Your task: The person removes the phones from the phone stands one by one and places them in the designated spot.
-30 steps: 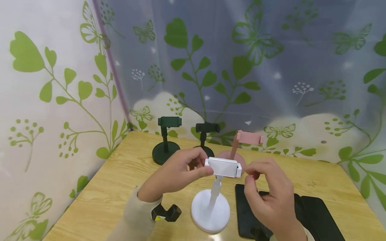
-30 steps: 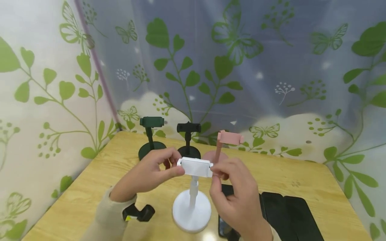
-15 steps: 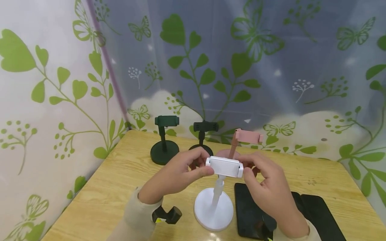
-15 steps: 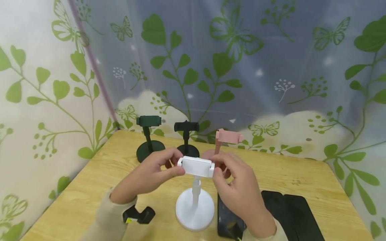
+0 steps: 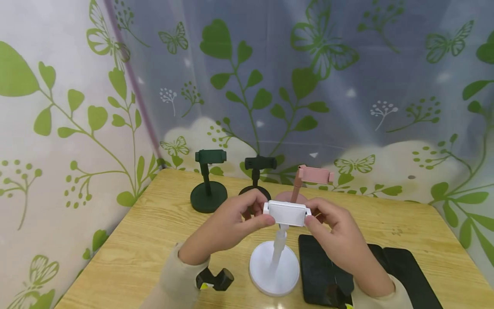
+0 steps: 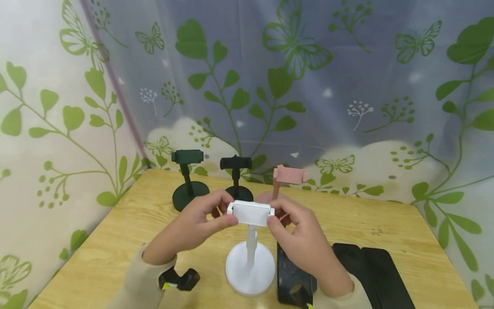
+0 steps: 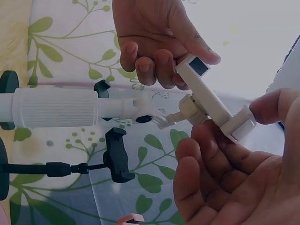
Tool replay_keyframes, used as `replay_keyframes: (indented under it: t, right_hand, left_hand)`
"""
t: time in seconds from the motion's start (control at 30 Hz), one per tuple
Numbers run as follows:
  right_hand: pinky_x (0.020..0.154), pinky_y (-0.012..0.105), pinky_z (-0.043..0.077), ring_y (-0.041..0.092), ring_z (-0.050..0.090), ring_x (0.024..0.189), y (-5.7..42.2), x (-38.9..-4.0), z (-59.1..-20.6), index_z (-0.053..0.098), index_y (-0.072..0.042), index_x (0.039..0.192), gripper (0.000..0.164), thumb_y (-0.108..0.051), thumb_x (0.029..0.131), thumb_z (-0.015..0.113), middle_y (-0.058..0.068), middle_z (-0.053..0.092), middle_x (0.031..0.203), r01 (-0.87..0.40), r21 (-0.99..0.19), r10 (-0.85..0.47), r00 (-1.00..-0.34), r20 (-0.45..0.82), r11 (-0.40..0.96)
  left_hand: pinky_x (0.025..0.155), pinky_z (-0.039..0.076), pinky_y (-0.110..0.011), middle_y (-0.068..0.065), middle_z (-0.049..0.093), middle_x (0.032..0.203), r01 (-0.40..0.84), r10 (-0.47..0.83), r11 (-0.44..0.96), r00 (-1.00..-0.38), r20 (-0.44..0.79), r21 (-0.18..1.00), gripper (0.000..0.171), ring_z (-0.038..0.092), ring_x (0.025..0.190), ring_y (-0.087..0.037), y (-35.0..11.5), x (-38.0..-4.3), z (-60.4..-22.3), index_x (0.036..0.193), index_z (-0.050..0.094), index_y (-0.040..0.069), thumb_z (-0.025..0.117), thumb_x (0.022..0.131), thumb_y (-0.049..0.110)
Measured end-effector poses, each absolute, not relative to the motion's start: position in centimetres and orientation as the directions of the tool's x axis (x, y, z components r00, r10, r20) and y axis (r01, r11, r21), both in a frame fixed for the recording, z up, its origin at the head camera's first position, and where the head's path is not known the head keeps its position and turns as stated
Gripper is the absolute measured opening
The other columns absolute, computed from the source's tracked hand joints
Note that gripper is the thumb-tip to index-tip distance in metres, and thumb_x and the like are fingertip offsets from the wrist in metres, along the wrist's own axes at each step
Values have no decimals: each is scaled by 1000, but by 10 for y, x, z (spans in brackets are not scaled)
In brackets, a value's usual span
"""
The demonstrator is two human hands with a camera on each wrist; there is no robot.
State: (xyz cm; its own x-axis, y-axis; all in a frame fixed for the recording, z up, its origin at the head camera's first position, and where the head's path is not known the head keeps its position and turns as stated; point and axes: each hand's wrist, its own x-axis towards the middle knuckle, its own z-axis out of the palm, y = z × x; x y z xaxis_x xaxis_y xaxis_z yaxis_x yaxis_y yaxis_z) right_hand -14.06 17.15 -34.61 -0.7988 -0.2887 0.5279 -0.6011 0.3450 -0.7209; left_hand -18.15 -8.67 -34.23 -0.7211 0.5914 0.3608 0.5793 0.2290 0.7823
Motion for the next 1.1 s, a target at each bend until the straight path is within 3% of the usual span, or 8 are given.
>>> replay_keyframes:
  t: [0.3,0.5,0.67,0.83,0.93,1.1]
  right_hand:
    - [77,28,58,12,65,91,173,-141,-348,66,1,121,19,-1,107,53,-3,68,105,-536,-815,-328,-827,456,219]
    - [82,32,61,12,71,100,161,-140,-352,63,10,125,23,5,106,50,-4,70,117,-559,-825,-290,-805,517,79]
    - [78,23,57,12,66,87,159,-132,-351,66,3,119,23,8,105,49,0,70,105,-590,-808,-142,-799,584,-2]
    - [77,25,51,18,57,85,169,-118,-348,65,-2,121,29,9,107,42,2,65,104,-602,-791,-26,-794,607,-107]
    - [78,27,48,20,54,85,180,-108,-343,62,-2,123,31,7,108,36,4,62,108,-583,-793,-4,-805,593,-174]
    - [80,28,46,22,53,86,206,-101,-328,60,2,123,31,3,111,32,8,59,112,-561,-795,12,-818,575,-232]
  left_hand:
    - [62,46,-28,3,58,83,586,560,246,-736,380,772,17,53,69,-15,-86,-182,-344,108,62,13,70,101,25]
    - [57,45,-29,5,56,79,624,528,252,-729,435,740,14,50,64,-13,-89,-182,-346,107,64,13,71,101,24]
    - [59,48,-29,5,59,81,653,487,221,-717,498,724,22,54,65,-13,-94,-182,-343,109,65,12,70,101,32]
    - [71,53,-30,3,61,89,646,470,220,-727,501,731,40,59,76,-12,-94,-184,-342,117,62,12,62,102,48]
    - [77,55,-30,3,62,94,626,486,240,-739,466,742,37,61,81,-11,-93,-185,-343,122,60,13,64,103,44]
    - [74,54,-30,4,61,94,627,494,272,-742,453,730,25,61,79,-10,-96,-185,-342,120,60,14,68,103,30]
